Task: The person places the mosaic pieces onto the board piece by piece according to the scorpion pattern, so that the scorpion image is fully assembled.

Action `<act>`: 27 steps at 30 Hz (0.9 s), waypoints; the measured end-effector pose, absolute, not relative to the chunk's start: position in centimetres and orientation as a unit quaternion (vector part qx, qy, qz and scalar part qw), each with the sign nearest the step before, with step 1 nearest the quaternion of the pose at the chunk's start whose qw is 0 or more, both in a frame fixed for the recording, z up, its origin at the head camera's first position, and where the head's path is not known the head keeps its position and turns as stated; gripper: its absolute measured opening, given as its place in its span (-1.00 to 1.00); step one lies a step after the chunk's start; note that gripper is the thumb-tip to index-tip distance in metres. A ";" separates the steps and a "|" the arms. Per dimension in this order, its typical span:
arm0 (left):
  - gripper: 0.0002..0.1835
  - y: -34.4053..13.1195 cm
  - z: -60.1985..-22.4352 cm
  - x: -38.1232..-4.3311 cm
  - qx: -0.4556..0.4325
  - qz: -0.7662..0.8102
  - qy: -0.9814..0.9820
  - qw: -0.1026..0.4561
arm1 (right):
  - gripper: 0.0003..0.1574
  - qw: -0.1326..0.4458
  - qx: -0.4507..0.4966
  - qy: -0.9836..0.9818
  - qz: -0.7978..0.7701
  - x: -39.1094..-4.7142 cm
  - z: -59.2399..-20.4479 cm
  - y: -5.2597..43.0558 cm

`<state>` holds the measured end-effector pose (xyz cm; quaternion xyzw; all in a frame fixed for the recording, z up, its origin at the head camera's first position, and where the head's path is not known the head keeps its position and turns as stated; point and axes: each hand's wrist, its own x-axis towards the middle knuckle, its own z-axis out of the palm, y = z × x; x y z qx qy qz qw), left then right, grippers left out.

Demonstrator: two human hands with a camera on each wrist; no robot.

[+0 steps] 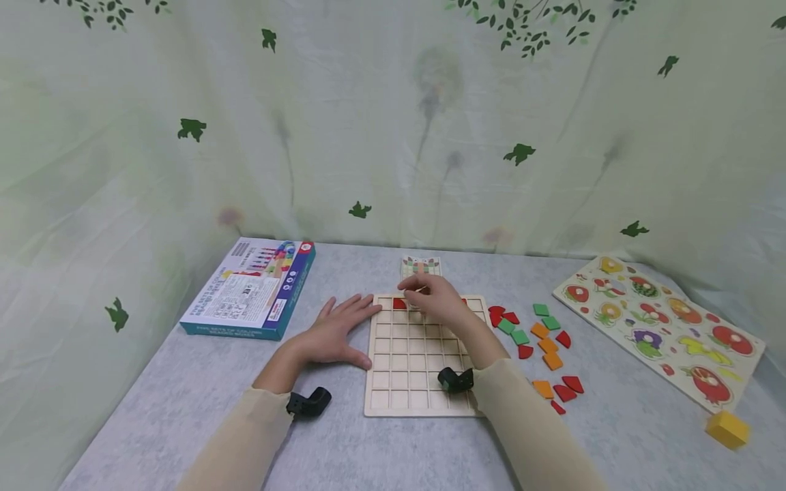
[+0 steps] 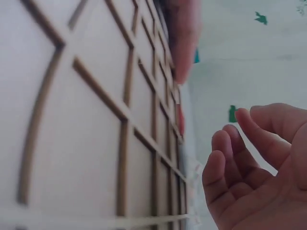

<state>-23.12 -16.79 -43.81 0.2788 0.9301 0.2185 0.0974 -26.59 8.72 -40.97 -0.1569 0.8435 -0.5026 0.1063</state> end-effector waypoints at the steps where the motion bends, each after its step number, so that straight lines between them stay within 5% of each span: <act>1: 0.19 -16.8 -43.8 -23.1 0.278 0.219 0.930 0.097 | -0.63 0.106 -0.158 0.842 -0.505 -26.4 -40.7 8.9; 27: 0.10 -16.6 -43.6 -23.0 0.257 0.250 0.927 0.111 | -0.61 0.035 -0.128 0.872 -0.470 -25.8 -39.0 16.1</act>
